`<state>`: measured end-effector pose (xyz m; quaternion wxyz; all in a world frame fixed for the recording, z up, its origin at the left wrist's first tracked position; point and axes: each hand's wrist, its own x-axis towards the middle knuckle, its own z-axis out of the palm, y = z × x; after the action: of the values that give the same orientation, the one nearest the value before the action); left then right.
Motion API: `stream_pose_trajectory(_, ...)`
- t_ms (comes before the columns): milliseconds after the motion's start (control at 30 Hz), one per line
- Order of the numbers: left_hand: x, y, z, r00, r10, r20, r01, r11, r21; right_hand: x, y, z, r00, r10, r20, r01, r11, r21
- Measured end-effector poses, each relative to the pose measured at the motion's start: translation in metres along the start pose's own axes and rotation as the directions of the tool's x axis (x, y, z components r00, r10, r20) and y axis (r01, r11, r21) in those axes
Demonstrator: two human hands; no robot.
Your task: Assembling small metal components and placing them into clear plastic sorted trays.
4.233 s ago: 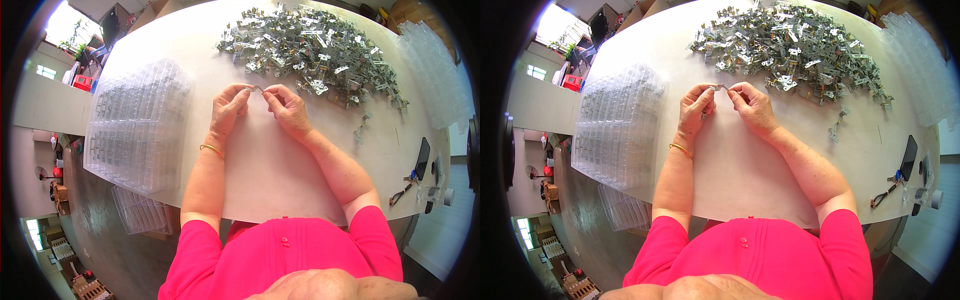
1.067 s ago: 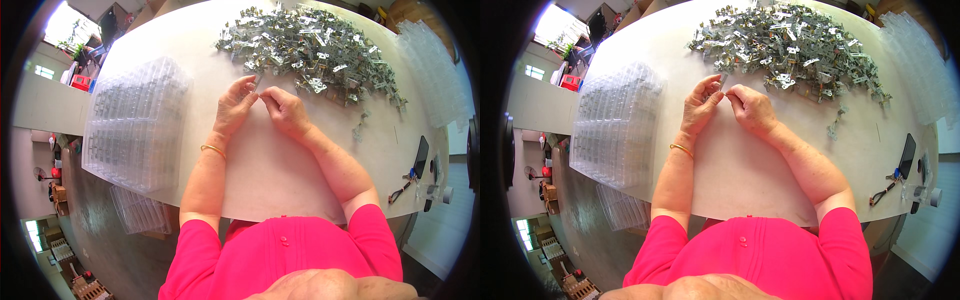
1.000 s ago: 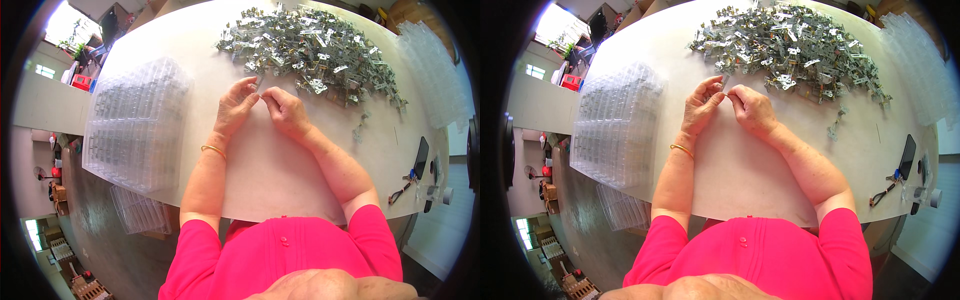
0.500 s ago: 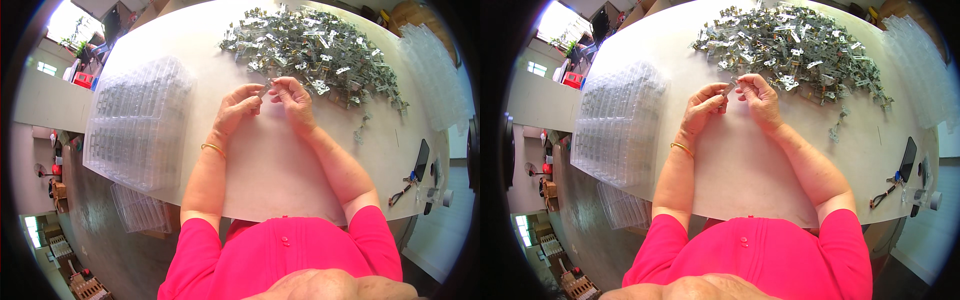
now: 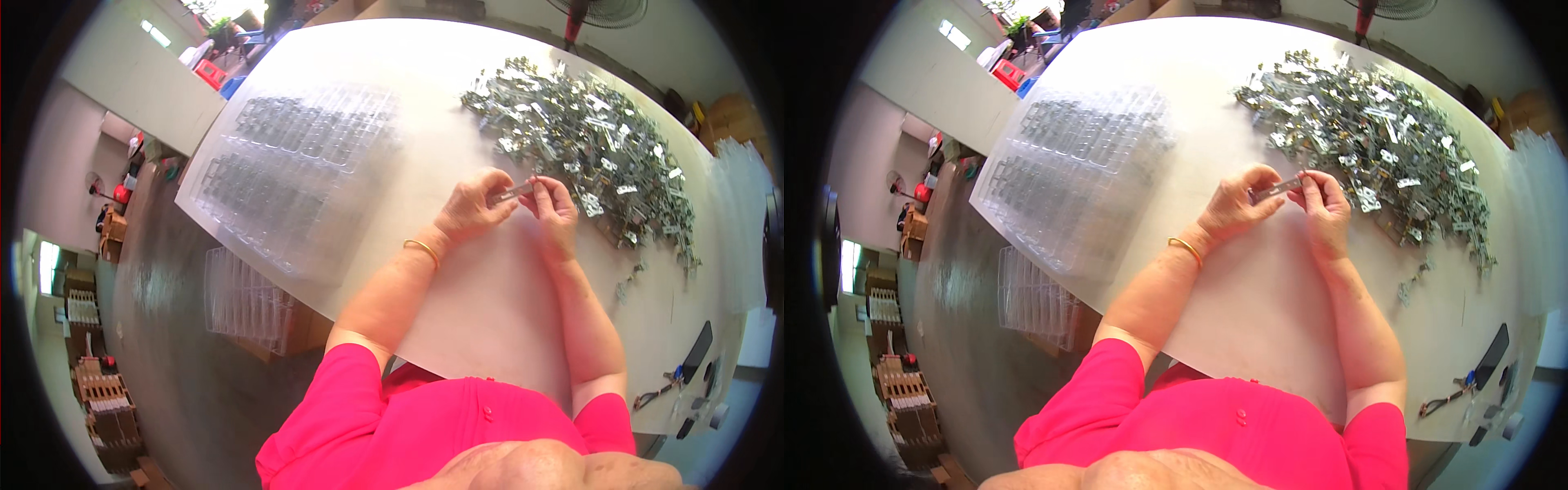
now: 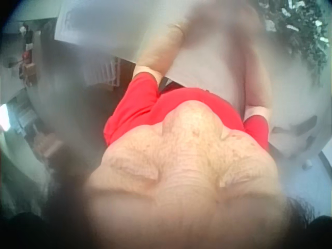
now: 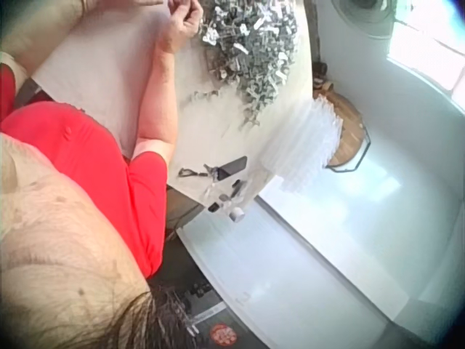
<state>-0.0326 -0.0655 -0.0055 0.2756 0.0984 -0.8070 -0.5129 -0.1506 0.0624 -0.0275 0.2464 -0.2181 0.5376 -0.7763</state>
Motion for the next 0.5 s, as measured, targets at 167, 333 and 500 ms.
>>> stream_pose_trajectory(167, 0.0, -0.009, 0.004, 0.991, 0.131, -0.04, -0.124, 0.982, 0.143, 0.0, -0.001, 0.001, 1.0, 0.002, 0.016, -0.002, 1.0, -0.012)
stream_pose_trajectory(333, 0.001, -0.014, 0.007, 0.982, 0.138, -0.132, -0.115, 0.979, 0.171, 0.002, 0.005, -0.005, 0.999, -0.017, 0.029, 0.017, 1.0, 0.026)
stream_pose_trajectory(500, 0.004, -0.016, 0.008, 0.961, -0.02, -0.277, 0.025, 1.0, 0.016, 0.001, 0.005, -0.007, 0.997, -0.039, 0.066, 0.035, 0.998, 0.052)
